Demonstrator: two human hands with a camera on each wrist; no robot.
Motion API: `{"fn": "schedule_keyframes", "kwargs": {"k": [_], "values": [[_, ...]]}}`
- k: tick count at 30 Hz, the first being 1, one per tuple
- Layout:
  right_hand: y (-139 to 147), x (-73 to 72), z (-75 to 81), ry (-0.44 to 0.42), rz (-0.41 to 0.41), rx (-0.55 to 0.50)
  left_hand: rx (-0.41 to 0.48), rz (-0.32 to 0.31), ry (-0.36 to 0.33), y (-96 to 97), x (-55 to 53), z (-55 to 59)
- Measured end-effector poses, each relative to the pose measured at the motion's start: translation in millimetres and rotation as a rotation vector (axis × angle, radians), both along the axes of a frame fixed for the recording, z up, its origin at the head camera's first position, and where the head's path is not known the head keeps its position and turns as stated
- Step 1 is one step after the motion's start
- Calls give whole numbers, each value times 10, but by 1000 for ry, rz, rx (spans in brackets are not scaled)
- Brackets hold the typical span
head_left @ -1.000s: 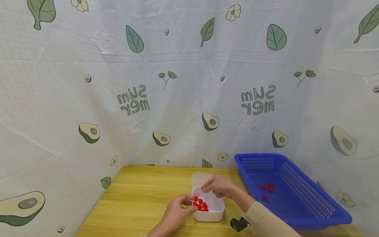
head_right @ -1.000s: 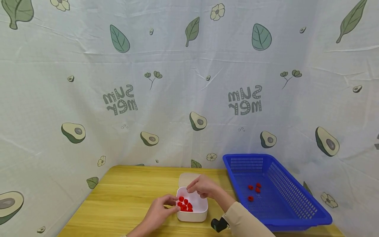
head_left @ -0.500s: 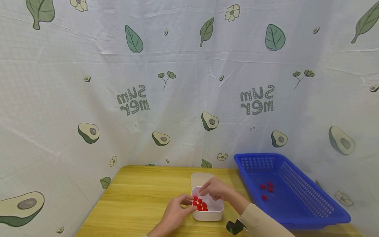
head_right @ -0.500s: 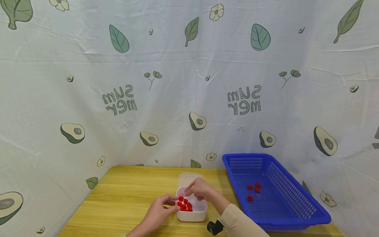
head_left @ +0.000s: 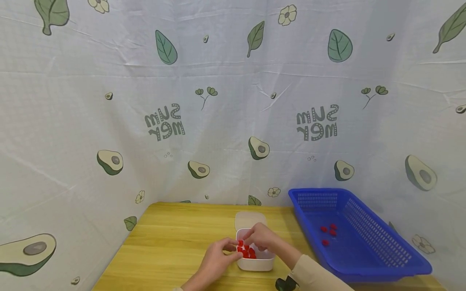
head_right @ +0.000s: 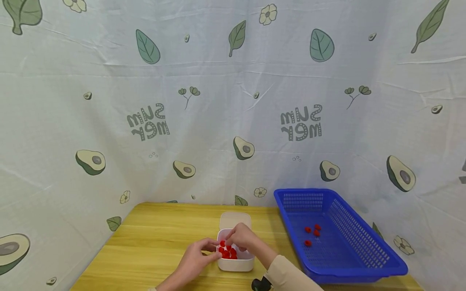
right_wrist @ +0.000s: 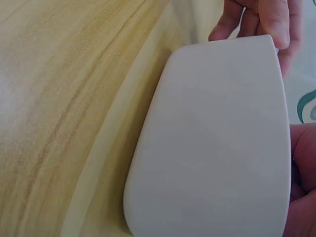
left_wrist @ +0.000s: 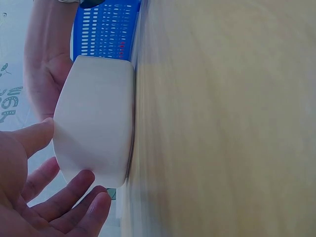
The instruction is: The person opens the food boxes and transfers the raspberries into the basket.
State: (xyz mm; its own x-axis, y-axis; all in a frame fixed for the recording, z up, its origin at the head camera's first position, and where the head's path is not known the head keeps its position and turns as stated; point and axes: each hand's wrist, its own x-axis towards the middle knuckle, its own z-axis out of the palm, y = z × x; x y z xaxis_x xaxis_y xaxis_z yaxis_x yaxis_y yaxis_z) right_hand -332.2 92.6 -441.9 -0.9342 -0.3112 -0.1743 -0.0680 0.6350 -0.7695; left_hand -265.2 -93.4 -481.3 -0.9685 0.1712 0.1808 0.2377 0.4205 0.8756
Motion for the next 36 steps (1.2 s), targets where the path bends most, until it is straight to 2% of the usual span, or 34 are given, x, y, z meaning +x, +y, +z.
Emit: {"fn": "schedule_keyframes", "kwargs": {"k": [15,29,36], "values": [[-63,0,-164,41,-77,-38,-15,-6,16,-11,-3,-31],[-123,16,-199,174,-111,90,-16,-1,22,-5,2,-14],[-121,10,-209,189,-93,111,-17,-1,31,-8,11,-12]]}}
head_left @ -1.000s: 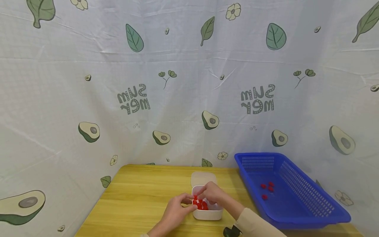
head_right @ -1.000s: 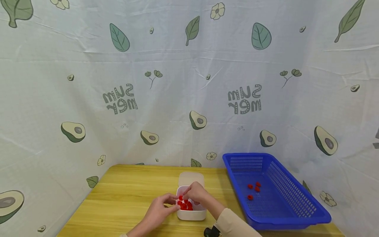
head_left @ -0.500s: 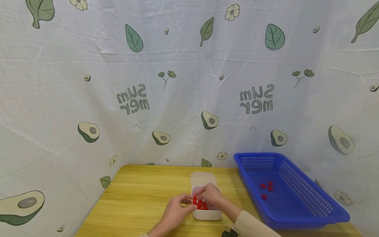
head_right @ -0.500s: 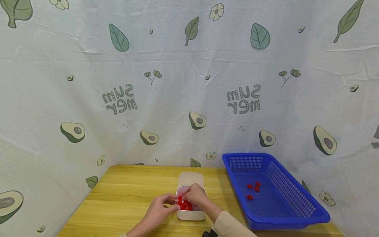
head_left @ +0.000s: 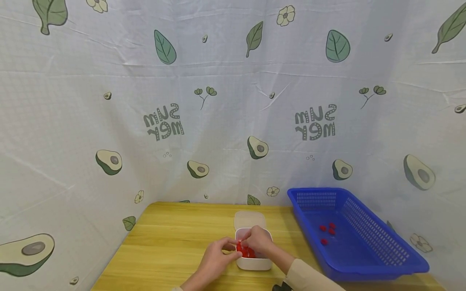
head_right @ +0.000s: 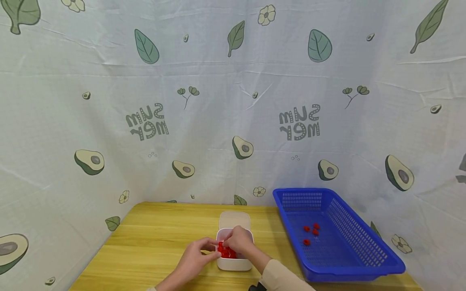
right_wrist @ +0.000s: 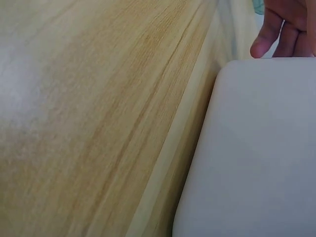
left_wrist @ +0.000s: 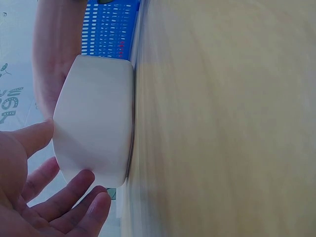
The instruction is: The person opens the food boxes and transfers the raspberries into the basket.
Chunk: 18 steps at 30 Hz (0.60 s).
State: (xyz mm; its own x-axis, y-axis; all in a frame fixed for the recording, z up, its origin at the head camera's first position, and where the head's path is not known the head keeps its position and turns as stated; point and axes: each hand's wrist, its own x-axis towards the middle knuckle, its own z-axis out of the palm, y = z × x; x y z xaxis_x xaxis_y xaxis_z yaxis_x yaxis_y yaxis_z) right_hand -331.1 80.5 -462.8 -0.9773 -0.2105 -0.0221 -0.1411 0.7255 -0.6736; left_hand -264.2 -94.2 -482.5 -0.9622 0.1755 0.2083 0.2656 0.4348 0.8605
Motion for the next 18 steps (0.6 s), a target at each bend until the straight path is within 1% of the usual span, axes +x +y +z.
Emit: {"fn": "schedule_keyframes", "kwargs": {"k": [7,10,14,18], "values": [[2,-39,-38,-19,25,-19,6,-4,2,2,-10,1],[7,-39,-27,-11,40,-12,7,-5,-2,2,-9,10],[16,-28,-8,-2,42,-3,2,-8,0,0,-16,12],[24,-20,-11,-16,39,-14,-6,-8,-8,2,-17,11]]}}
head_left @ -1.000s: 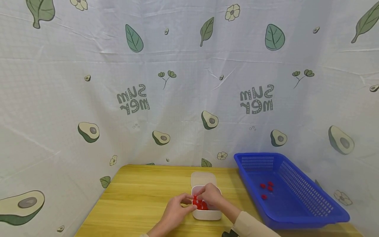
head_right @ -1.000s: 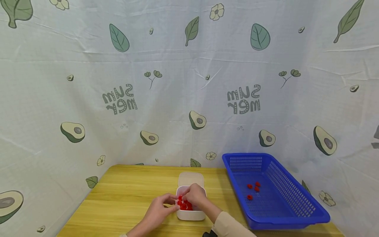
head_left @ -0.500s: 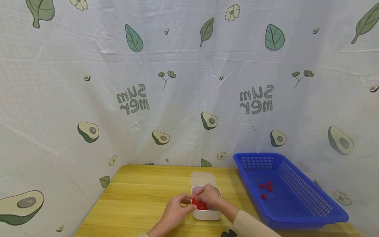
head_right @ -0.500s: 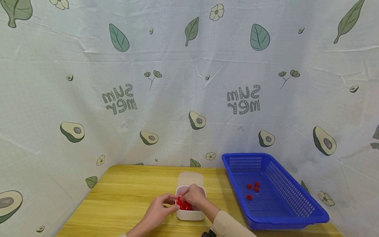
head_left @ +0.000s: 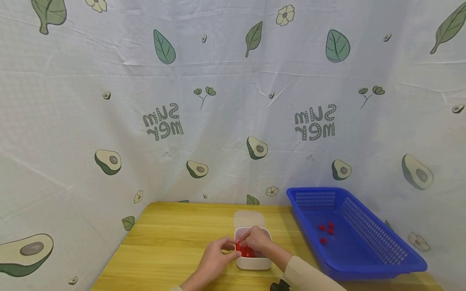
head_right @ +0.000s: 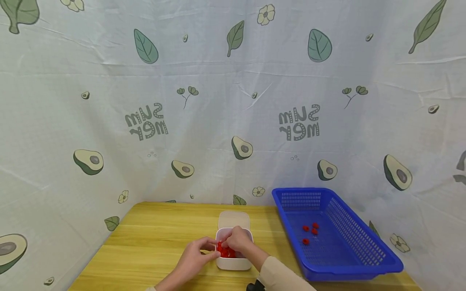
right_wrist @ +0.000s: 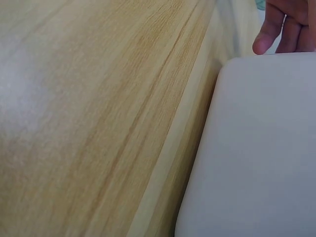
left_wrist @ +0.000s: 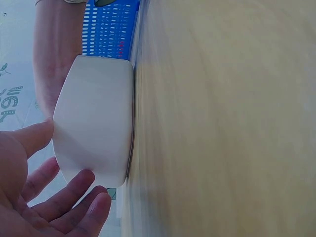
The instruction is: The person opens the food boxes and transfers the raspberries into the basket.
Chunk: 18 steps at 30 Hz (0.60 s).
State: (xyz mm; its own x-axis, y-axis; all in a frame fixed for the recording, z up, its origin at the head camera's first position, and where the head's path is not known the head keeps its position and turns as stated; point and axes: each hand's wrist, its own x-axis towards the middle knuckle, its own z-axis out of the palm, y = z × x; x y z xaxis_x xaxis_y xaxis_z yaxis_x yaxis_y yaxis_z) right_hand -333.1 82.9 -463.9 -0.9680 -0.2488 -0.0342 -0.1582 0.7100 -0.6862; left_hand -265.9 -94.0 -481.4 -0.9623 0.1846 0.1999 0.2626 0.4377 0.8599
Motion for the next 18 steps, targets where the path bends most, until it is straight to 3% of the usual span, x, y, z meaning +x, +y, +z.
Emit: {"fn": "schedule_keyframes", "kwargs": {"k": [10,18], "values": [[2,16,3,17,14,-30,-10,-1,14,-6,9,12],[5,-4,18,-21,9,-48,0,-5,18,-7,13,8]]}}
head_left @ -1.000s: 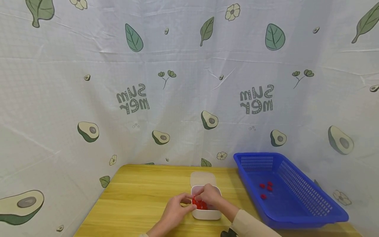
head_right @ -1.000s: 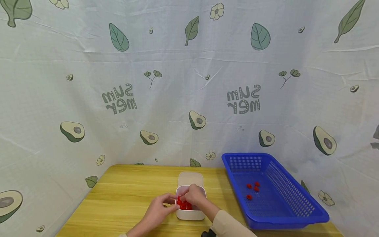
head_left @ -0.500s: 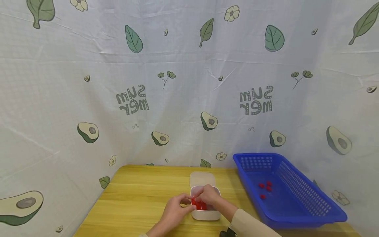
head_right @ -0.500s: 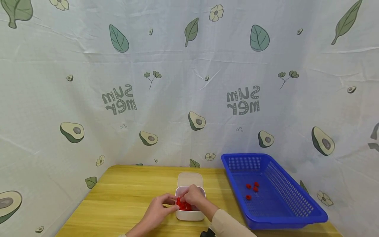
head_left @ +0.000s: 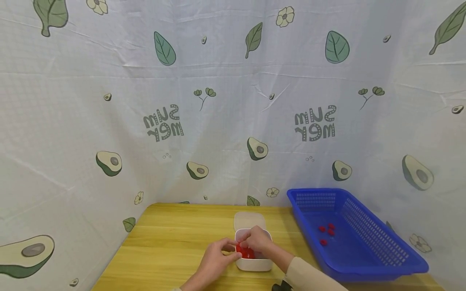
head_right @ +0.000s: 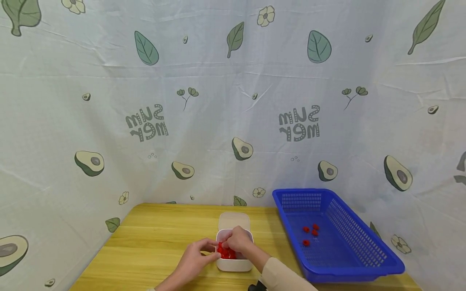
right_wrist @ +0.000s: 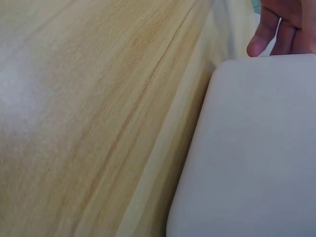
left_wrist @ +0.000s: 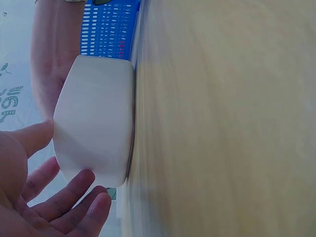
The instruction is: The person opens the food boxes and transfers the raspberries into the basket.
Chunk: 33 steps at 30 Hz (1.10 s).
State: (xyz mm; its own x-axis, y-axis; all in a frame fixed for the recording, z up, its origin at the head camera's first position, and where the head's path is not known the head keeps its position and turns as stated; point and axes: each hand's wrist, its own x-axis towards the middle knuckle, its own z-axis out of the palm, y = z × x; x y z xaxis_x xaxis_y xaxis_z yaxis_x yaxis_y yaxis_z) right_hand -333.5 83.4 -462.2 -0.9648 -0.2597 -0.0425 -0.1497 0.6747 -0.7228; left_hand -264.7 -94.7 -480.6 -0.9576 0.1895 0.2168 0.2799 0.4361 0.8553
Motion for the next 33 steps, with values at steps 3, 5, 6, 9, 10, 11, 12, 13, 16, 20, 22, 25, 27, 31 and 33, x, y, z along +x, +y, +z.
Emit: {"fn": "schedule_keyframes", "kwargs": {"k": [3,5,6,9,10,11,12,13,16,20,22,25,27,31,33], "values": [[-1,3,15,-16,9,-13,5,2,-8,4,10,6],[-6,7,32,-31,7,-24,12,-1,-9,3,14,14],[-7,8,38,-30,6,-23,15,-2,-11,1,17,18],[-4,15,70,-33,3,-31,12,1,-29,-3,20,18],[0,11,78,-36,3,-35,13,2,-34,-4,22,18],[6,5,86,-38,0,-36,12,3,-38,-5,21,17],[15,4,99,-37,3,-35,10,4,-40,-4,20,13],[25,0,114,-36,2,-32,8,6,-42,-2,17,10],[59,-21,155,-35,-3,-33,7,5,-38,3,14,7],[97,-39,234,-25,0,-54,4,5,-36,9,9,11],[116,-47,274,-27,6,-63,1,7,-36,11,3,9],[148,-51,342,-40,15,-73,-1,7,-27,14,-6,9],[173,-53,388,-51,17,-76,-1,8,-28,14,-10,5],[229,-62,474,-49,3,-78,10,8,-50,12,-7,2],[261,-72,514,-41,-5,-81,14,9,-57,12,-2,5]]}}
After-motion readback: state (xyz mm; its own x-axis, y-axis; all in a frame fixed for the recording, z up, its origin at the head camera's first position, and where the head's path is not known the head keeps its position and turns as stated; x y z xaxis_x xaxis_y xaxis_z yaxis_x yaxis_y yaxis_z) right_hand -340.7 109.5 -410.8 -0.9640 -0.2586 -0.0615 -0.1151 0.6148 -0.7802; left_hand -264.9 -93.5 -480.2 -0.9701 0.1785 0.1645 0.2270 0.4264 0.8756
